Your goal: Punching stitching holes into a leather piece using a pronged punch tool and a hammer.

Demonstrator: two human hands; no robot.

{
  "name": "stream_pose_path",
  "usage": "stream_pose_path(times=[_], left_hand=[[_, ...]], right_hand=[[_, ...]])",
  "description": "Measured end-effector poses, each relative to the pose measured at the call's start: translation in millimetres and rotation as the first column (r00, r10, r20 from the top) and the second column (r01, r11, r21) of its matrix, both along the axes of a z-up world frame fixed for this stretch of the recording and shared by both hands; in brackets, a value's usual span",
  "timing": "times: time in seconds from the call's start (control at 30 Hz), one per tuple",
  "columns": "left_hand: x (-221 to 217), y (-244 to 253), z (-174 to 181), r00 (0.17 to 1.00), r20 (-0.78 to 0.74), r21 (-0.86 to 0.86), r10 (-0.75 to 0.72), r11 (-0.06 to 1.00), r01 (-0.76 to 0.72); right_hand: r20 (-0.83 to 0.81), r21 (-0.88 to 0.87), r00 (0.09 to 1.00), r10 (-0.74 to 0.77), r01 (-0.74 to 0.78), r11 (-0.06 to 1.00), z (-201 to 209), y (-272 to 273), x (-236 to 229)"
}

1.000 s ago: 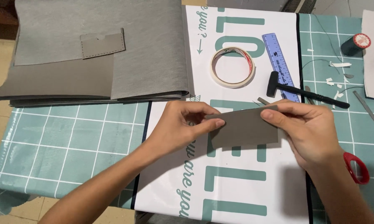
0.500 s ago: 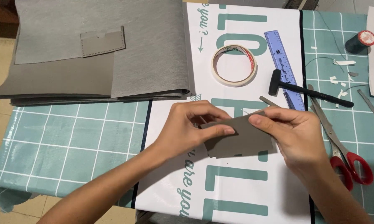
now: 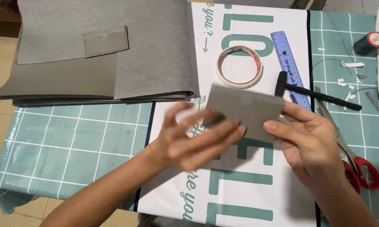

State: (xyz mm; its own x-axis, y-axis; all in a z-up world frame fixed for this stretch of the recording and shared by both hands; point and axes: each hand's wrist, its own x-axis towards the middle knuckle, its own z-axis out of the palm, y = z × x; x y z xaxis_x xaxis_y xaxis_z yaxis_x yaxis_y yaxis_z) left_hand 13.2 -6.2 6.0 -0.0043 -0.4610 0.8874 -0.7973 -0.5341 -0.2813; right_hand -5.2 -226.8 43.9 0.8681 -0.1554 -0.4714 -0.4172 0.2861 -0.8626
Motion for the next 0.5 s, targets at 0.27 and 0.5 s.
stream_pose_path(times=[0.27,0.5], left_hand=[[-15,-24,-8,-0.223,-0.504,-0.746,-0.834,0.551,-0.375],[-26,-22,17,-0.217,-0.601,-0.695,-0.770,0.637,-0.334]], right_hand=[[0.142,-0.046,0.985,-0.095,0.102,0.994,3,4,-1],[0.539,-0.499,0.833,0.122,0.200,0.843,-22,-46,-5]])
